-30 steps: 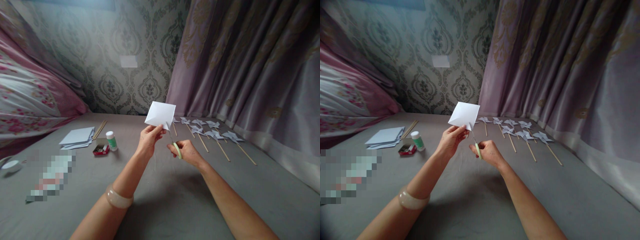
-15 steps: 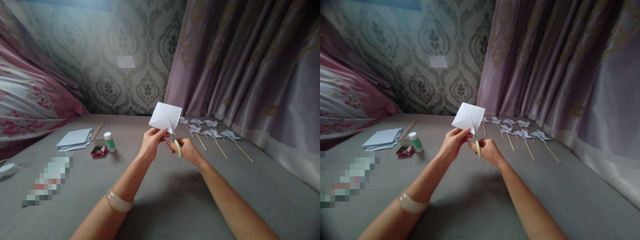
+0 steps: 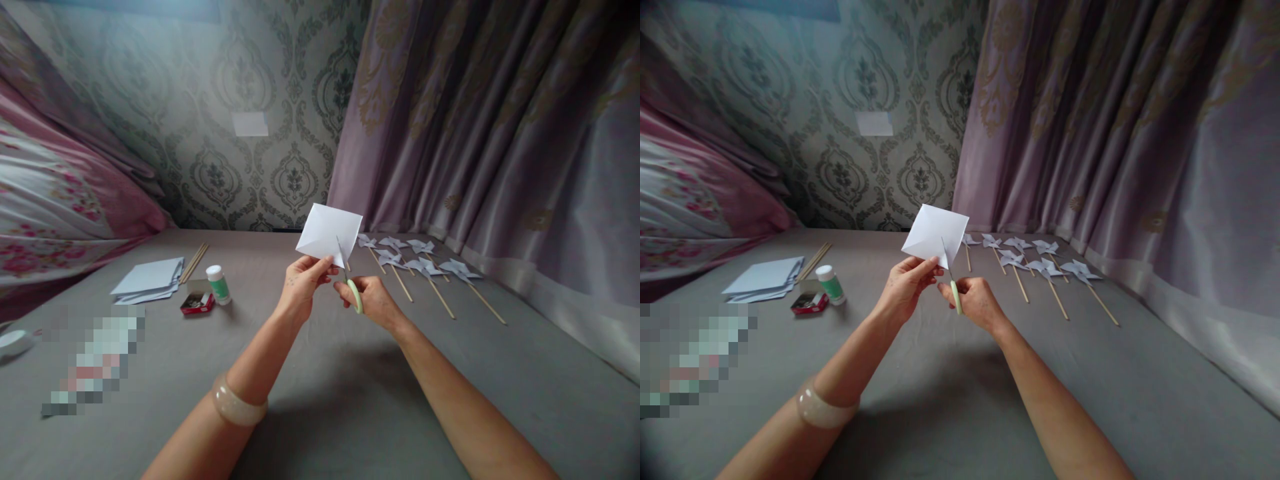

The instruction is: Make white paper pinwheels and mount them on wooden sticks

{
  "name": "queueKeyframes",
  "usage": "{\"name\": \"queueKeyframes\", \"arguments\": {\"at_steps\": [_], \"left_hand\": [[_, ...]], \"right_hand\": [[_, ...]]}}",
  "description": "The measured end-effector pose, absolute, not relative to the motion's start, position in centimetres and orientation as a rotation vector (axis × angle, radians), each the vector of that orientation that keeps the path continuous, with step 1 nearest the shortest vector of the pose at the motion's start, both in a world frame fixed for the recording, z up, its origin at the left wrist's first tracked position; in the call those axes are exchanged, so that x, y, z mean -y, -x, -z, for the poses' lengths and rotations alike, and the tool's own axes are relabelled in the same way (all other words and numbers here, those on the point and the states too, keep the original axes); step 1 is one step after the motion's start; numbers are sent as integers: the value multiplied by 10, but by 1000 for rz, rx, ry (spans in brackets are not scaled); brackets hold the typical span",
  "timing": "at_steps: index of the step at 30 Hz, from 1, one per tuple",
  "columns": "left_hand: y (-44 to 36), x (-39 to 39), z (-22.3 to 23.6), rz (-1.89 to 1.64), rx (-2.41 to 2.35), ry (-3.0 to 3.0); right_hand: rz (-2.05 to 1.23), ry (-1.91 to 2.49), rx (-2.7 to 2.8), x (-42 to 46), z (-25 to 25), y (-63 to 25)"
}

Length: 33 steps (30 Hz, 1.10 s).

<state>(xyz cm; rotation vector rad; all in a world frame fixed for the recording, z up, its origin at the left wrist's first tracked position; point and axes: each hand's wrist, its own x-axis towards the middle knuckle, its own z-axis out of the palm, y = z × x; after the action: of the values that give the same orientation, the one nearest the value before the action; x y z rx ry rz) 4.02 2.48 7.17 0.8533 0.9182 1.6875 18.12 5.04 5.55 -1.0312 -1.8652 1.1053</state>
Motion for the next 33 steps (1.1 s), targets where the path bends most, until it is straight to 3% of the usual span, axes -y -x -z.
{"name": "queueKeyframes", "arguments": {"at_steps": [33], "left_hand": [[-39,-26,-71,-1686,-928,-854]], "right_hand": [[-1056,1058,1857,-52,-53,-181]]}}
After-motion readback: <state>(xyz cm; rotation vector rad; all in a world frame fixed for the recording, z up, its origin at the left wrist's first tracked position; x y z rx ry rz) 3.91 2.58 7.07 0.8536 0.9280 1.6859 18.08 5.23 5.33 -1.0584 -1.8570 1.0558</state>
